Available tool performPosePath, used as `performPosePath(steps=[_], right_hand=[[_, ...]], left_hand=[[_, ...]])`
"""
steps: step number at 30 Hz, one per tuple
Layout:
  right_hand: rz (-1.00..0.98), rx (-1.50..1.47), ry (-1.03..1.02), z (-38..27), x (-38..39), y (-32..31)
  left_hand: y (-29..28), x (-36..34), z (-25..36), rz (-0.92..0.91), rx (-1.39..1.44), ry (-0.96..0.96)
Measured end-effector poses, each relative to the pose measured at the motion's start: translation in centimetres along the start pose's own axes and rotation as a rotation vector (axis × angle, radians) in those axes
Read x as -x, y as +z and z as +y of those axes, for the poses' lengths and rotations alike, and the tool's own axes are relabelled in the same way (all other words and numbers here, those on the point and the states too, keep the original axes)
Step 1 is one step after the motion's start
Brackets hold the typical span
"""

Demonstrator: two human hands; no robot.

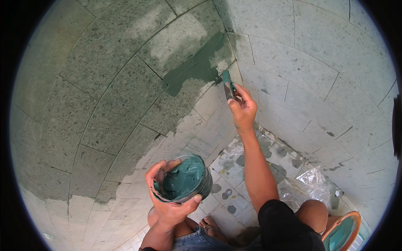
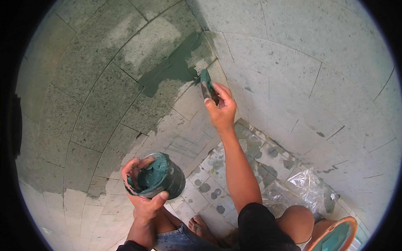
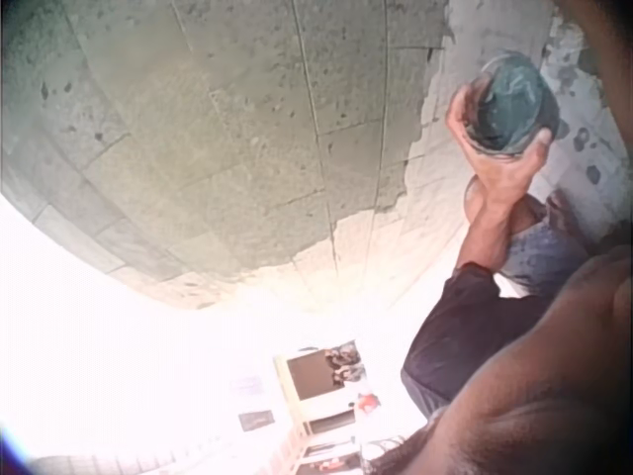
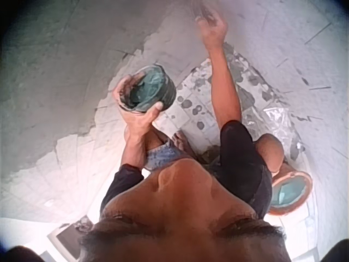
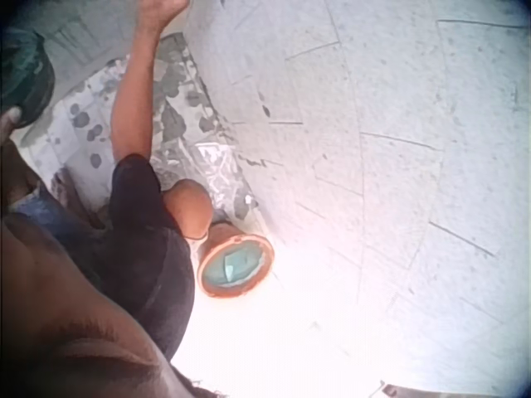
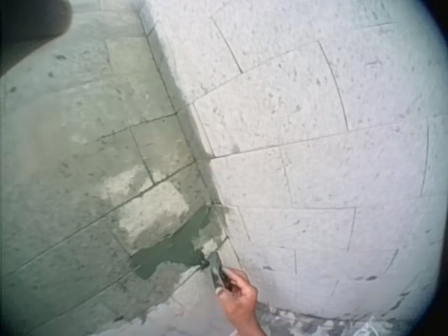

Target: The person applies a green paste to the joints and surfaces of wall tiles using a handheld spreader. They scoop the paste from a container and press it into the gaps between the tiles, repeating the action across several sections of the wall.

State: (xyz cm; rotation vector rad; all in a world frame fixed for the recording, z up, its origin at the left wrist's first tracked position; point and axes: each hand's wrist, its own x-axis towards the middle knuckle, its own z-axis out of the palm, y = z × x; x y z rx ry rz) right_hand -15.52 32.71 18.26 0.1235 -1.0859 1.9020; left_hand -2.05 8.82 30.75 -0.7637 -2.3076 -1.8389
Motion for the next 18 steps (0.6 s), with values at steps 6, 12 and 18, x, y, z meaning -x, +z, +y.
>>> performPosePath(steps=[6, 12, 18], right_hand=[[0.061, 0.578, -0.223, 0.3, 1.4, 3.6], [-0.004, 0.44, -0.007, -2.2, 2.8, 4.1], [0.172, 0.083, 0.153, -2.2, 0.2, 1.6]], left_hand=[[0.2, -0.1, -0.2, -0.015, -0.006, 0.012], [0.4, 0.1, -0.1, -0.023, -0.011, -0.009], [0.7, 0.0, 0.0, -0.043, -0.01, 0.023]])
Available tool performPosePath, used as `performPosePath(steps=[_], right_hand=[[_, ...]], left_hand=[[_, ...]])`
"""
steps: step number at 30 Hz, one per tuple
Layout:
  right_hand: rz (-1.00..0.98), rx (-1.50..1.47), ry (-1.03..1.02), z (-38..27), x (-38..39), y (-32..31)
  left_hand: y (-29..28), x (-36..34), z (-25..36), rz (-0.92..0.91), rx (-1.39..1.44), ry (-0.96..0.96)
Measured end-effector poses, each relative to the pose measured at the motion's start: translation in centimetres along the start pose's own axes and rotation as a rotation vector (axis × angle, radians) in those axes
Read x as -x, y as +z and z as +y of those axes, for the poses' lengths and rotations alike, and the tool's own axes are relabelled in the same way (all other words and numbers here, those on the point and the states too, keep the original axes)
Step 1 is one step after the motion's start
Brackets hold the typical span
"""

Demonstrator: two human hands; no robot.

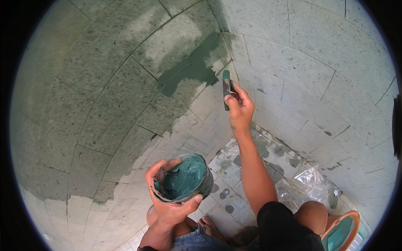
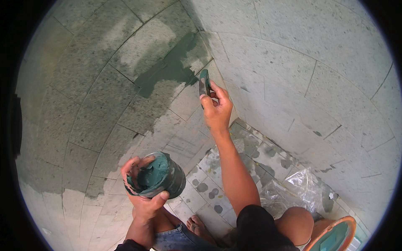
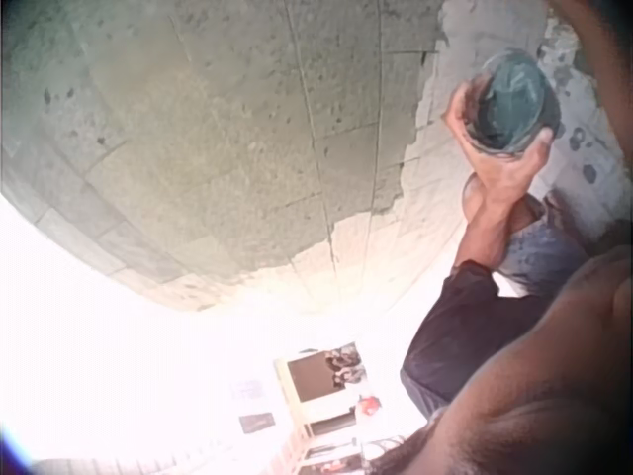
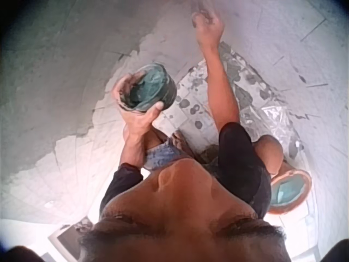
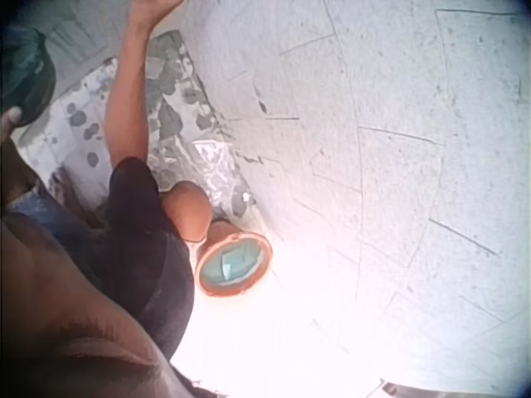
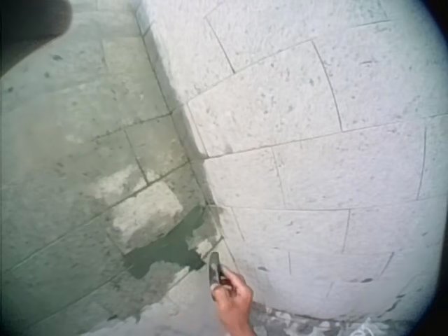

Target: The person applies a green paste to the joints and surfaces of wall tiles using a handheld spreader. They scoop the paste from a container and press it into the gaps between the tiles, repeating the action across several sections of the wall.

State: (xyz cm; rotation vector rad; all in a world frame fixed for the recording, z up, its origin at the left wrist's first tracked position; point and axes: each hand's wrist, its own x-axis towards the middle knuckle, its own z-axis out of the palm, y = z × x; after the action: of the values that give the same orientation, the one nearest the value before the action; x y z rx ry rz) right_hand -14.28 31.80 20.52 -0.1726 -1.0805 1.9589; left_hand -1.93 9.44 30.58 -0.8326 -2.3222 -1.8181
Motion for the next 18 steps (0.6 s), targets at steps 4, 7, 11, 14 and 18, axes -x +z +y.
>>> performPosePath(steps=[4, 7, 11, 14, 18], right_hand=[[-0.017, 0.335, -0.334, 0.9, -1.1, 0.6], [-0.094, 0.456, -0.405, 1.2, 0.5, 0.4], [-0.261, 0.174, 0.028, -1.8, 1.6, 0.2], [-0.086, 0.06, 0.054, -0.8, -0.3, -0.9], [0.003, 0.21, -0.111, -0.4, -1.3, -0.1]], left_hand=[[-0.1, 0.0, -0.3, 0.001, -0.018, 0.002], [0.1, 0.0, -0.1, 0.028, -0.007, -0.039], [-0.1, -0.1, -0.4, 0.029, -0.011, 0.005], [0.3, -0.2, 0.0, 0.021, 0.016, 0.005], [-0.1, -0.1, -0.1, 0.001, -0.018, 0.024]])
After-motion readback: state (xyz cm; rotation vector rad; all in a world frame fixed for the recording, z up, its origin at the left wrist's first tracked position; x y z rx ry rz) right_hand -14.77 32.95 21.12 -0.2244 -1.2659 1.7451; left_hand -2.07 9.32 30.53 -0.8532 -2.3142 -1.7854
